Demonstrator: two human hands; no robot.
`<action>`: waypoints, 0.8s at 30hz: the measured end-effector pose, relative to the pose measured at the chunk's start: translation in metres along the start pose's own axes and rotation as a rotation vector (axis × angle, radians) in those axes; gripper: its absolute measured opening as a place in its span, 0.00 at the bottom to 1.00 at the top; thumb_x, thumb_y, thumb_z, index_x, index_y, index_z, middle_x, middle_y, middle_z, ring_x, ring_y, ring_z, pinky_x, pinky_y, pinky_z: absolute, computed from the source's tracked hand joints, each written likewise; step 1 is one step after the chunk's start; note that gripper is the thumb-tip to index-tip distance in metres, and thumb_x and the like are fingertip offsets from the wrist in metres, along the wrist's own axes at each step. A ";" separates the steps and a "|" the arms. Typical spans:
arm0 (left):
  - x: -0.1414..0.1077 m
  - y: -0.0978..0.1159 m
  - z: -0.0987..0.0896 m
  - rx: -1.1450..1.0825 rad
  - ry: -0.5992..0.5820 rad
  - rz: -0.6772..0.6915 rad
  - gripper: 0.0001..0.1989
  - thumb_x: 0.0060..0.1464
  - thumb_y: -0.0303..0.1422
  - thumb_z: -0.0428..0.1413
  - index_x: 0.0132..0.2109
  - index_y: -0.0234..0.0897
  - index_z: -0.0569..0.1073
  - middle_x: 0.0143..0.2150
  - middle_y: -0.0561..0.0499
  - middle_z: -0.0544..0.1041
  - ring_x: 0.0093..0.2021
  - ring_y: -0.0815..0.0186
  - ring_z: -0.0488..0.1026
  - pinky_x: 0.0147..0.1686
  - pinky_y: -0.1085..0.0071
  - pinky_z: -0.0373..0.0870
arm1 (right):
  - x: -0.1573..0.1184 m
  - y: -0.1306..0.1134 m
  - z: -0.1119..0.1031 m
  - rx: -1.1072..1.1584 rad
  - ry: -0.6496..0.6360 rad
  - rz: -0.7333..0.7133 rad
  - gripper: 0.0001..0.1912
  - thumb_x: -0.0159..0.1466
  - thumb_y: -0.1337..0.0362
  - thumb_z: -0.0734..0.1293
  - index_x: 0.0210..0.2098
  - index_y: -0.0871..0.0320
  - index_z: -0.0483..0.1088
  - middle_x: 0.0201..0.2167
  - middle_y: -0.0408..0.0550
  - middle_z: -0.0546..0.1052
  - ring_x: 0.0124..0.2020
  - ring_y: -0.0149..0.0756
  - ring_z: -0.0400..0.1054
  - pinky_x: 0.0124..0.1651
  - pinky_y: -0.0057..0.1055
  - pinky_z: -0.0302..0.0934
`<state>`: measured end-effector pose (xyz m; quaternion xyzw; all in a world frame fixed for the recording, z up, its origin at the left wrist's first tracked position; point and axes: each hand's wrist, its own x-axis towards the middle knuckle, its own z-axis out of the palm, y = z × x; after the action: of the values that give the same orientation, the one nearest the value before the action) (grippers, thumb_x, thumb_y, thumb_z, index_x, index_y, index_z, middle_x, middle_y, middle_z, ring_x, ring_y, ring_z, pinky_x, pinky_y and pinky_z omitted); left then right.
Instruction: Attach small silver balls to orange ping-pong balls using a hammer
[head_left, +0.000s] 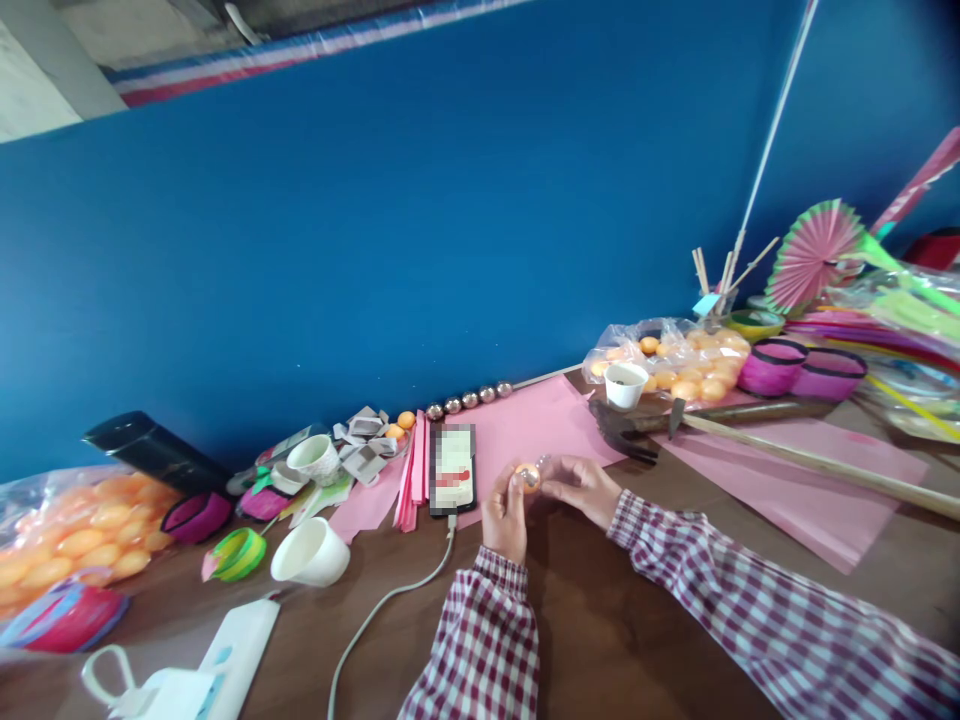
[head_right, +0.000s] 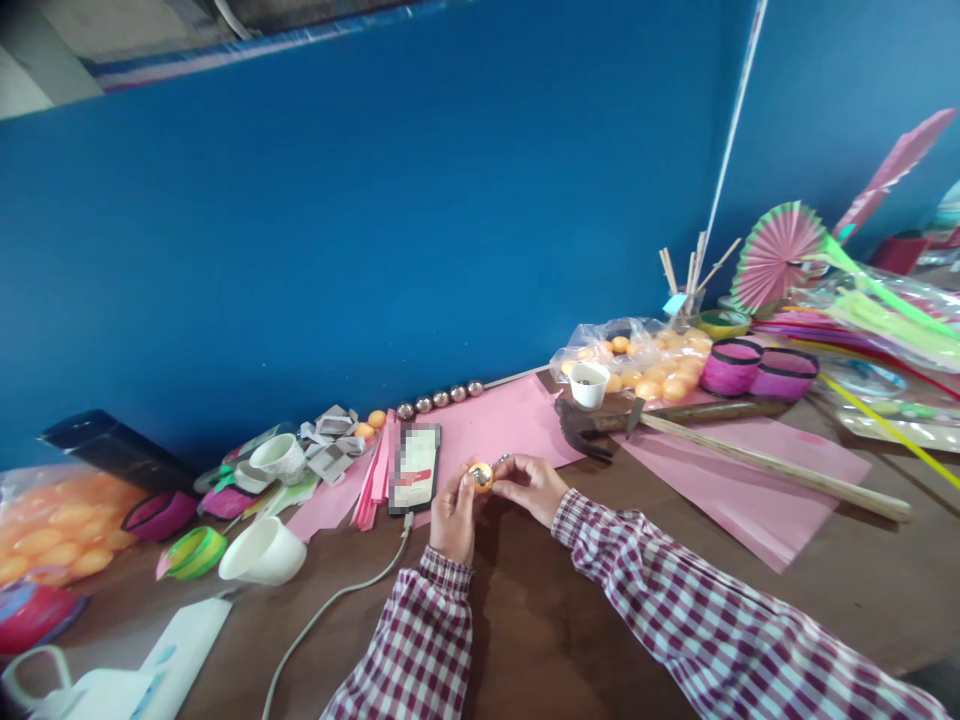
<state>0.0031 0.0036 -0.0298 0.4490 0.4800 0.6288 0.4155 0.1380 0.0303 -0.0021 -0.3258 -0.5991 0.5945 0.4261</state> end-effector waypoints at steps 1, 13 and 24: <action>0.000 0.001 0.000 -0.009 0.004 -0.011 0.18 0.49 0.38 0.50 0.46 0.34 0.69 0.47 0.43 0.71 0.48 0.60 0.67 0.48 0.63 0.62 | 0.000 0.000 0.000 0.022 -0.001 0.000 0.14 0.48 0.58 0.69 0.28 0.62 0.67 0.28 0.45 0.72 0.31 0.32 0.67 0.38 0.31 0.61; 0.000 0.003 -0.001 0.142 0.011 0.086 0.17 0.51 0.37 0.49 0.45 0.33 0.70 0.47 0.43 0.71 0.49 0.61 0.66 0.50 0.64 0.60 | 0.001 0.002 0.001 0.110 -0.012 0.016 0.13 0.48 0.61 0.69 0.29 0.62 0.67 0.29 0.45 0.73 0.32 0.32 0.68 0.39 0.31 0.62; -0.004 0.007 0.007 -0.063 0.022 -0.035 0.19 0.48 0.40 0.51 0.45 0.34 0.71 0.45 0.43 0.72 0.48 0.59 0.67 0.49 0.63 0.61 | 0.002 0.004 0.002 0.030 0.083 0.020 0.17 0.46 0.56 0.69 0.29 0.61 0.65 0.26 0.42 0.71 0.28 0.29 0.65 0.34 0.29 0.62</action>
<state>0.0100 0.0000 -0.0226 0.4203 0.4721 0.6413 0.4351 0.1348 0.0310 -0.0058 -0.3498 -0.5684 0.5938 0.4494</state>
